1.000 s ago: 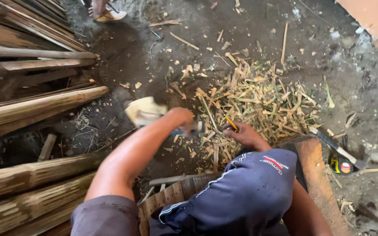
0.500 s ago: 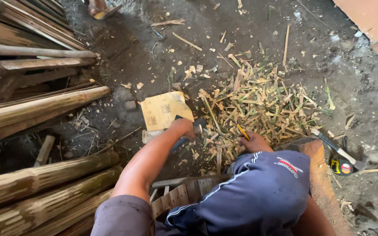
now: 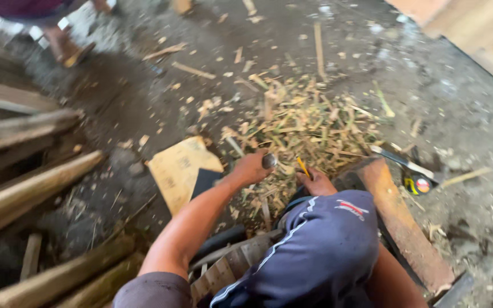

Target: The person sharpens a metal tool on a brick and then measures and marks bamboo poles with a tape measure and pencil. The person handles the bamboo poles and tools while sitting on the ground.

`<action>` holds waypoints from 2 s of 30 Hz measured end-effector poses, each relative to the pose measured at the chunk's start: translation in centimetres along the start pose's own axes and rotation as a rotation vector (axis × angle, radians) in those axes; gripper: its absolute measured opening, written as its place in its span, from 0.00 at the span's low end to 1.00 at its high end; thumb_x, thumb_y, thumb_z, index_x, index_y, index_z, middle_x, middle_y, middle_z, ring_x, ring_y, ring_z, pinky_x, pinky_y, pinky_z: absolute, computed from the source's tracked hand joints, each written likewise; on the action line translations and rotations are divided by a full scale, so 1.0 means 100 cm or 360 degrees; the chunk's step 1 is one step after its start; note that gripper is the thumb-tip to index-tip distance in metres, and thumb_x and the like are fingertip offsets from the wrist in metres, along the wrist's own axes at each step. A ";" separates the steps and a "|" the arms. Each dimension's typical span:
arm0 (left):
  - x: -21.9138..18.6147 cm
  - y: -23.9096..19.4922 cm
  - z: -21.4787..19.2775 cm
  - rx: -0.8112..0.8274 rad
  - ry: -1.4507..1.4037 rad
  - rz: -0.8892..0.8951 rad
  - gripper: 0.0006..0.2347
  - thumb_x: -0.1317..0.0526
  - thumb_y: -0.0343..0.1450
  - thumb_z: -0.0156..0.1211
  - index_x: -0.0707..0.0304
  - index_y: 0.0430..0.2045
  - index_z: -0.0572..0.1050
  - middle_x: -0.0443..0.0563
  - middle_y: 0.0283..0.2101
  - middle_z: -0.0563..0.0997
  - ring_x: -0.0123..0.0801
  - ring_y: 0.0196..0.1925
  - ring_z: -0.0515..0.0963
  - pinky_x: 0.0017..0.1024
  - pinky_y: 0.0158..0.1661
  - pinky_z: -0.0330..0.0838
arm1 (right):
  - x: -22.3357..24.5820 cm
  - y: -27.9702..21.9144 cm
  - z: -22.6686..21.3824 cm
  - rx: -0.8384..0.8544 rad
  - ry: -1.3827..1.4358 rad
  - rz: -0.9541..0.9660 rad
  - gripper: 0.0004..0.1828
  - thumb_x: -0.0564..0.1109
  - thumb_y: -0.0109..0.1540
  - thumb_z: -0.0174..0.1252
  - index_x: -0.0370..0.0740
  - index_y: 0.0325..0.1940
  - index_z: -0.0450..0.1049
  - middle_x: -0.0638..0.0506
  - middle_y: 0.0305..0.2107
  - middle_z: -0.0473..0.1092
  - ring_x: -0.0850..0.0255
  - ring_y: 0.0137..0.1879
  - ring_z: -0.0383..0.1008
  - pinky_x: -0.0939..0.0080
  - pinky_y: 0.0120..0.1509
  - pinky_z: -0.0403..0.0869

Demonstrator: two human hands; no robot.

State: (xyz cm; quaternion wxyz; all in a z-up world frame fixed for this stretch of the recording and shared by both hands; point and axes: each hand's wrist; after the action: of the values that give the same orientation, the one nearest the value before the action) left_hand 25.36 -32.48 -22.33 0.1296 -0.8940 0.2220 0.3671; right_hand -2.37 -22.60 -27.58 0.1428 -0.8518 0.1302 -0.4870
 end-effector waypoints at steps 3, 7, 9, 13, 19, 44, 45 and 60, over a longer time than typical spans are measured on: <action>-0.062 0.037 0.026 -0.0069 -0.0236 -0.0052 0.25 0.43 0.63 0.71 0.63 0.44 0.78 0.65 0.37 0.84 0.56 0.40 0.83 0.46 0.40 0.75 | -0.007 -0.015 -0.020 -0.0224 0.0054 0.0000 0.19 0.54 0.64 0.61 0.37 0.50 0.79 0.48 0.34 0.80 0.61 0.39 0.78 0.59 0.46 0.75; -0.146 0.088 0.074 -0.0023 -0.0661 0.0042 0.26 0.41 0.60 0.74 0.66 0.38 0.81 0.58 0.35 0.87 0.41 0.34 0.85 0.37 0.38 0.78 | -0.014 -0.039 -0.048 -0.0515 0.0590 -0.0097 0.18 0.50 0.64 0.65 0.34 0.51 0.80 0.48 0.38 0.80 0.62 0.43 0.78 0.60 0.50 0.75; -0.184 0.101 0.104 0.0136 -0.0971 -0.0200 0.30 0.44 0.58 0.75 0.63 0.46 0.72 0.55 0.34 0.82 0.38 0.31 0.81 0.39 0.33 0.77 | -0.021 -0.042 -0.066 -0.0695 0.0835 -0.0360 0.18 0.47 0.64 0.66 0.34 0.54 0.77 0.49 0.40 0.79 0.62 0.46 0.78 0.61 0.53 0.77; -0.245 0.114 0.161 -0.0029 -0.1036 0.0107 0.31 0.40 0.68 0.70 0.71 0.48 0.69 0.53 0.34 0.82 0.30 0.35 0.81 0.31 0.36 0.77 | -0.037 -0.053 -0.091 -0.1047 0.0986 -0.0799 0.35 0.42 0.57 0.68 0.37 0.66 0.62 0.52 0.53 0.71 0.64 0.55 0.73 0.63 0.56 0.74; -0.274 0.100 0.222 0.0802 -0.1463 0.0214 0.32 0.40 0.66 0.71 0.77 0.46 0.74 0.56 0.37 0.83 0.29 0.37 0.80 0.29 0.38 0.77 | -0.092 -0.116 -0.095 -0.1183 0.1288 -0.0476 0.22 0.44 0.65 0.63 0.34 0.62 0.71 0.52 0.44 0.77 0.66 0.48 0.77 0.65 0.55 0.76; -0.317 0.204 0.481 0.0718 0.0834 0.1187 0.33 0.59 0.65 0.68 0.46 0.69 0.63 0.61 0.71 0.60 0.61 0.67 0.62 0.54 0.57 0.66 | -0.219 -0.211 -0.117 -0.1505 0.1275 0.0623 0.21 0.55 0.71 0.54 0.33 0.36 0.74 0.50 0.23 0.73 0.62 0.30 0.71 0.58 0.34 0.71; -0.316 0.204 0.485 0.0588 0.0881 0.1249 0.31 0.59 0.69 0.68 0.45 0.70 0.64 0.62 0.69 0.63 0.59 0.66 0.65 0.53 0.58 0.68 | -0.214 -0.223 -0.109 -0.1452 0.1084 0.0693 0.19 0.54 0.69 0.55 0.34 0.38 0.75 0.48 0.23 0.73 0.60 0.30 0.71 0.56 0.34 0.72; -0.260 0.123 0.200 0.0469 0.0017 0.0453 0.39 0.53 0.54 0.71 0.58 0.64 0.64 0.70 0.54 0.67 0.64 0.60 0.68 0.51 0.61 0.66 | -0.238 -0.211 -0.009 -0.1049 -0.0521 0.0419 0.14 0.53 0.61 0.58 0.40 0.39 0.77 0.39 0.27 0.74 0.40 0.34 0.75 0.41 0.37 0.73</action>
State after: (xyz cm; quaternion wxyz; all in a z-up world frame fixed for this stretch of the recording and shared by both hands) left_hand -9.11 -27.37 -18.56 0.2048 -0.8268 0.3981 0.3406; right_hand -13.12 5.38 -38.17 -0.0582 -0.8945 0.3632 -0.2542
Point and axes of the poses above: each hand's wrist, its own y-axis towards the middle knuckle, its own z-axis out of the palm, x = y × z
